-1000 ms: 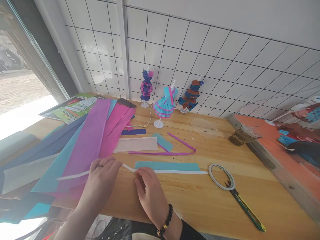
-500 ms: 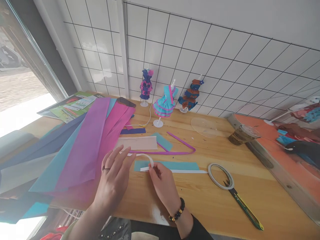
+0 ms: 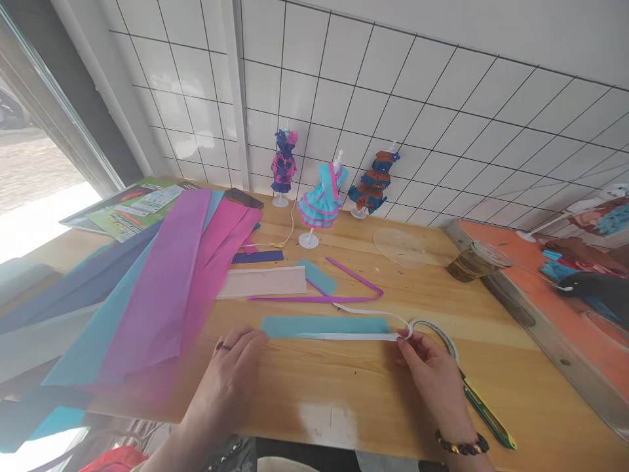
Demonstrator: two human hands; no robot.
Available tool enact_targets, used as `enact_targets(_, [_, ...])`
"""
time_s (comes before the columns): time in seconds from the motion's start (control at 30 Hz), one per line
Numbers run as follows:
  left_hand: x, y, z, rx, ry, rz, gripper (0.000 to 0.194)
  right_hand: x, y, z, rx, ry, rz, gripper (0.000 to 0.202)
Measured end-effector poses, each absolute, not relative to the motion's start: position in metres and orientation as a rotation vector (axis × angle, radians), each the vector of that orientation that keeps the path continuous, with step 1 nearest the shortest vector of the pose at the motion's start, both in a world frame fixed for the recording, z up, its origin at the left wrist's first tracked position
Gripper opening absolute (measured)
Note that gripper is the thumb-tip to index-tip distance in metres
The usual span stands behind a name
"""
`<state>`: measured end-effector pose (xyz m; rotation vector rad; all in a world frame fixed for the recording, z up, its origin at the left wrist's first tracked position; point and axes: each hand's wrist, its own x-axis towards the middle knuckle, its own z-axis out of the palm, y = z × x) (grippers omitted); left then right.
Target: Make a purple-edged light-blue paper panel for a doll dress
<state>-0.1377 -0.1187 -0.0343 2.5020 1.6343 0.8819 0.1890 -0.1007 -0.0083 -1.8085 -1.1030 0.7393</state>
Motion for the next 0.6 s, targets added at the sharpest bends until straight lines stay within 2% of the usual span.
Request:
enact_targets(0.2, [-0.129, -0.118, -0.031, 2.54, 1.601, 0.793, 0.034, 0.239, -0.108, -0.004, -2.062, -1.046, 0.452, 0.038])
enact_targets(0.43, [-0.129, -0.115, -0.041, 2.545, 1.616, 0.837, 0.033, 0.295, -0.111, -0.006, -2.392, -1.172, -0.112, 0.031])
enact_targets(0.6, [-0.13, -0.113, -0.044, 2.566, 1.59, 0.869, 0.034, 0.332, -0.114, 0.0, -2.478, -1.179, -0.271, 0.032])
